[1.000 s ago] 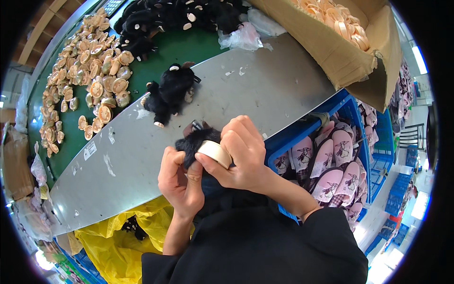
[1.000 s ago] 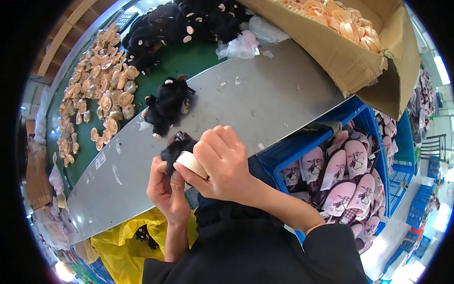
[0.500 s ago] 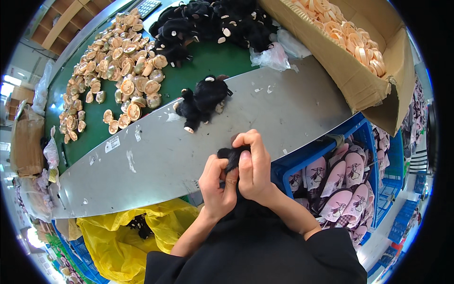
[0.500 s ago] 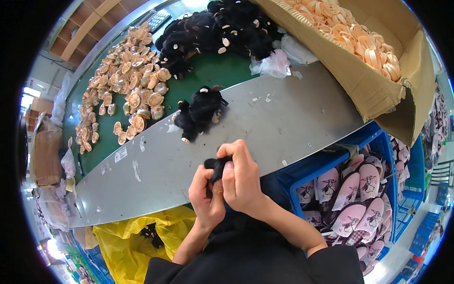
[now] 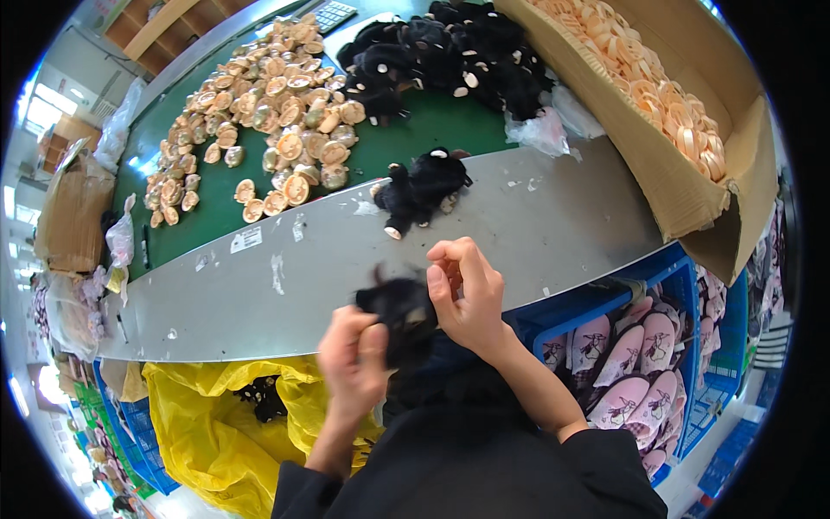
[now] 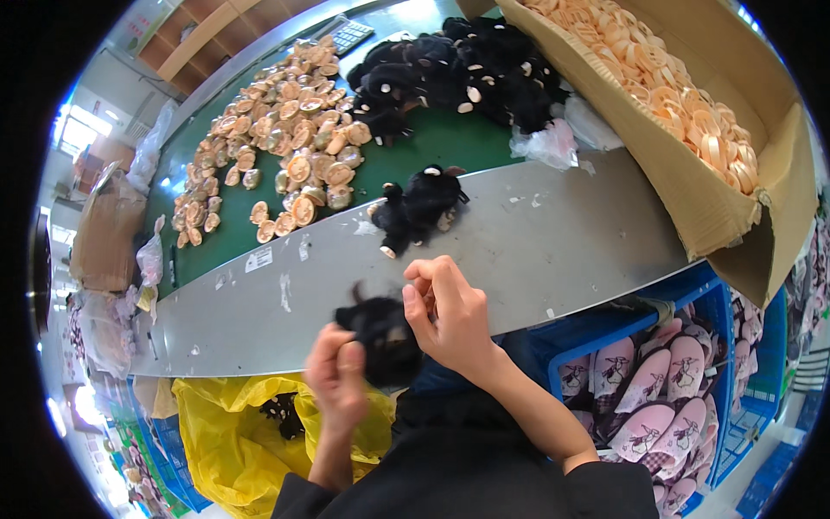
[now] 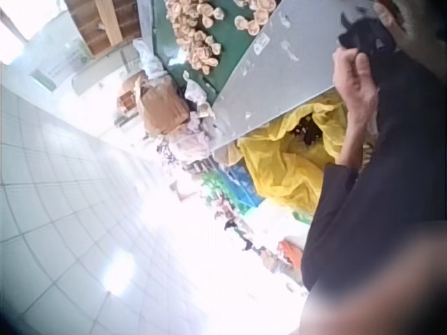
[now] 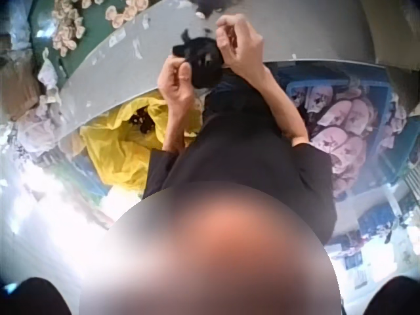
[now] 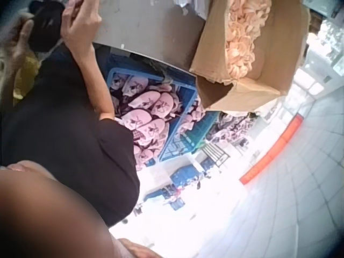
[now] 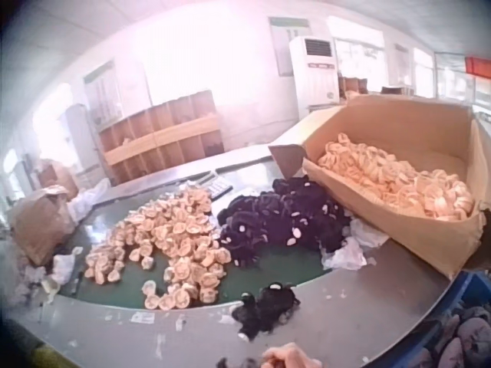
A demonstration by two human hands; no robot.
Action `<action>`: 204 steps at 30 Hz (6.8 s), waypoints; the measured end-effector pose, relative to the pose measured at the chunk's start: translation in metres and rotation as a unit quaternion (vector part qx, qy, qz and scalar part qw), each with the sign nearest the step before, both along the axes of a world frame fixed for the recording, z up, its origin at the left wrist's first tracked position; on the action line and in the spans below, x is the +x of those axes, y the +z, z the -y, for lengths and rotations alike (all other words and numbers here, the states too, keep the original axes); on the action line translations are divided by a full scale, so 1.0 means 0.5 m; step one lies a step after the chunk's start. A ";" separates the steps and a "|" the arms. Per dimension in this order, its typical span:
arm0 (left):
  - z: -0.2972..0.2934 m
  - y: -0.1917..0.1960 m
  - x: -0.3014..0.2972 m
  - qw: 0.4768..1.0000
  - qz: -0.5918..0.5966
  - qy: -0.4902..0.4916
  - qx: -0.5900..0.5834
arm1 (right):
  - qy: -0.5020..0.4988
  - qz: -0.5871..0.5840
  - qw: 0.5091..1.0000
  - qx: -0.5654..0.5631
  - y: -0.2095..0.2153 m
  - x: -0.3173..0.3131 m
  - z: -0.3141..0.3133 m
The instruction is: The person repeatedly picks a black slipper upper and a beige sole, presses them together, and places the assembled slipper on the table. The person handles slippers one at a time, alternating between the pile of uppers and the box of soles.
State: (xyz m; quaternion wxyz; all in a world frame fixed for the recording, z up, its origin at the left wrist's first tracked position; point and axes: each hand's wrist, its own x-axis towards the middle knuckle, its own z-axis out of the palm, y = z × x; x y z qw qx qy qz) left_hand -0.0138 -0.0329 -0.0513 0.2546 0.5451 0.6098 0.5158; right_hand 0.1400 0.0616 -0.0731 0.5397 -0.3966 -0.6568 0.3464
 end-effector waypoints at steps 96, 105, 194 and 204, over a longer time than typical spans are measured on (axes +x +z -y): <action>-0.151 -0.002 0.090 0.858 0.417 -0.251 -0.165 | 0.155 -0.098 0.977 -0.107 -0.007 0.200 0.001; -0.143 -0.042 0.090 0.910 0.339 -0.193 -0.140 | 0.078 -0.086 0.985 -0.127 0.003 0.164 0.027; -0.033 -0.061 0.082 0.797 0.545 -0.163 -0.202 | 0.148 -0.226 0.891 -0.364 0.046 0.194 0.070; -0.015 -0.077 0.064 0.849 0.466 -0.178 -0.175 | 0.121 -0.189 0.911 -0.345 0.060 0.186 0.067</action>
